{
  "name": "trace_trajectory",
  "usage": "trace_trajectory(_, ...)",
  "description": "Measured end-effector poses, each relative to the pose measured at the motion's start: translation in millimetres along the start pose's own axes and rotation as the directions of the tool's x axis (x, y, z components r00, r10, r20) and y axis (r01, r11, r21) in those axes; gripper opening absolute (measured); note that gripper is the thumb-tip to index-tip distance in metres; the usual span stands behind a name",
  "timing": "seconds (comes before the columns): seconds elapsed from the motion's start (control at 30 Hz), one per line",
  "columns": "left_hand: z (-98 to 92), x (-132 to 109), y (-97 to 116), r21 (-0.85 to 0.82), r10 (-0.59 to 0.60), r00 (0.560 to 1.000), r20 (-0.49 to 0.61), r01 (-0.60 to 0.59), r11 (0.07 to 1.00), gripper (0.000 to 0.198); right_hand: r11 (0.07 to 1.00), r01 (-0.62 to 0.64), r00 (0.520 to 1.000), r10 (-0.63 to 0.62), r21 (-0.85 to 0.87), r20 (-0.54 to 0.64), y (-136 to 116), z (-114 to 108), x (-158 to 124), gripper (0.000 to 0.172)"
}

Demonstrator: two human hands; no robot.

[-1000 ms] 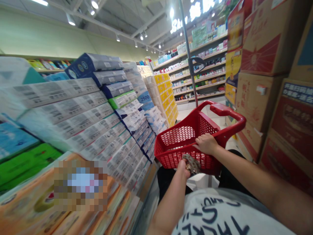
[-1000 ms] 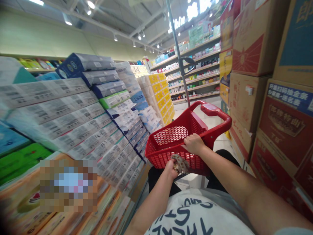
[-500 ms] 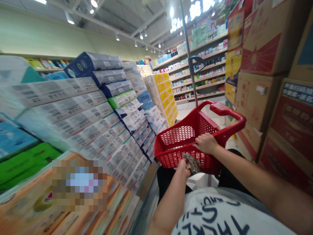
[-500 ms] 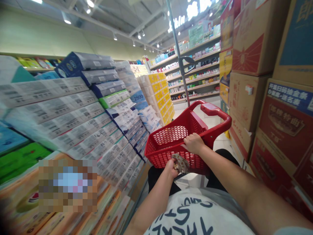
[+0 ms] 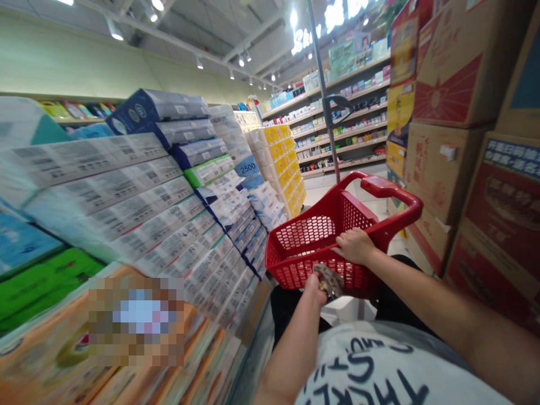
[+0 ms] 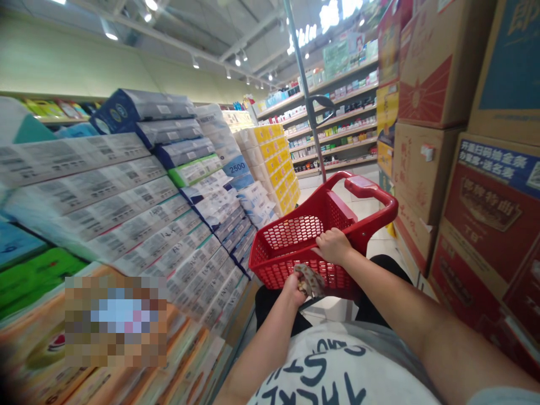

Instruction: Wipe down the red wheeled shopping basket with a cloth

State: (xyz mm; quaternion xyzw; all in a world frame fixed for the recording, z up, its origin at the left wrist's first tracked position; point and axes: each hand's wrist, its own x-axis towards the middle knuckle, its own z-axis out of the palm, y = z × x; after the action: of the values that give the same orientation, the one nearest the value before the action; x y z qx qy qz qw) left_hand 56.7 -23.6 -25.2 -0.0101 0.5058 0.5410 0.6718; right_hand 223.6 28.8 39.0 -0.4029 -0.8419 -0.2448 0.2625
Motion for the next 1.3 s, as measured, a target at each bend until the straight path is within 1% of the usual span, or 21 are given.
trace_trajectory(0.3, 0.5, -2.4, -1.3, 0.018, 0.005, 1.000, -0.007, -0.004, 1.000, 0.014, 1.000, -0.001, 1.000, 0.001, -0.006, -0.007, 0.0, 1.1, -0.4, 0.040)
trace_trajectory(0.57, 0.7, -3.7, 0.5, 0.042, -0.050, 0.999, -0.015, 0.051, 0.998, 0.010, 1.000, -0.001, 1.000, 0.001, -0.005, -0.002, 0.2, 1.0, -0.6, 0.043)
trace_trajectory(0.77, 0.1, -4.4, 0.7, 0.019, -0.024, 1.000, -0.012, 0.024, 1.000, 0.008, 1.000, 0.004, 1.000, -0.004, -0.009, 0.006, 0.5, 1.7, -0.6, 0.043)
trace_trajectory(0.97, -0.9, -5.9, 1.5, 0.019, -0.033, 0.999, -0.021, 0.033, 0.999, 0.007, 1.000, 0.010, 1.000, -0.010, 0.002, 0.008, 0.7, -0.5, -0.2, 0.042)
trace_trajectory(1.3, -4.0, -5.0, 1.3, 0.020, -0.023, 1.000, 0.010, 0.023, 1.000, 0.009, 1.000, 0.010, 1.000, -0.011, 0.003, 0.020, 0.6, -0.2, -0.4, 0.043)
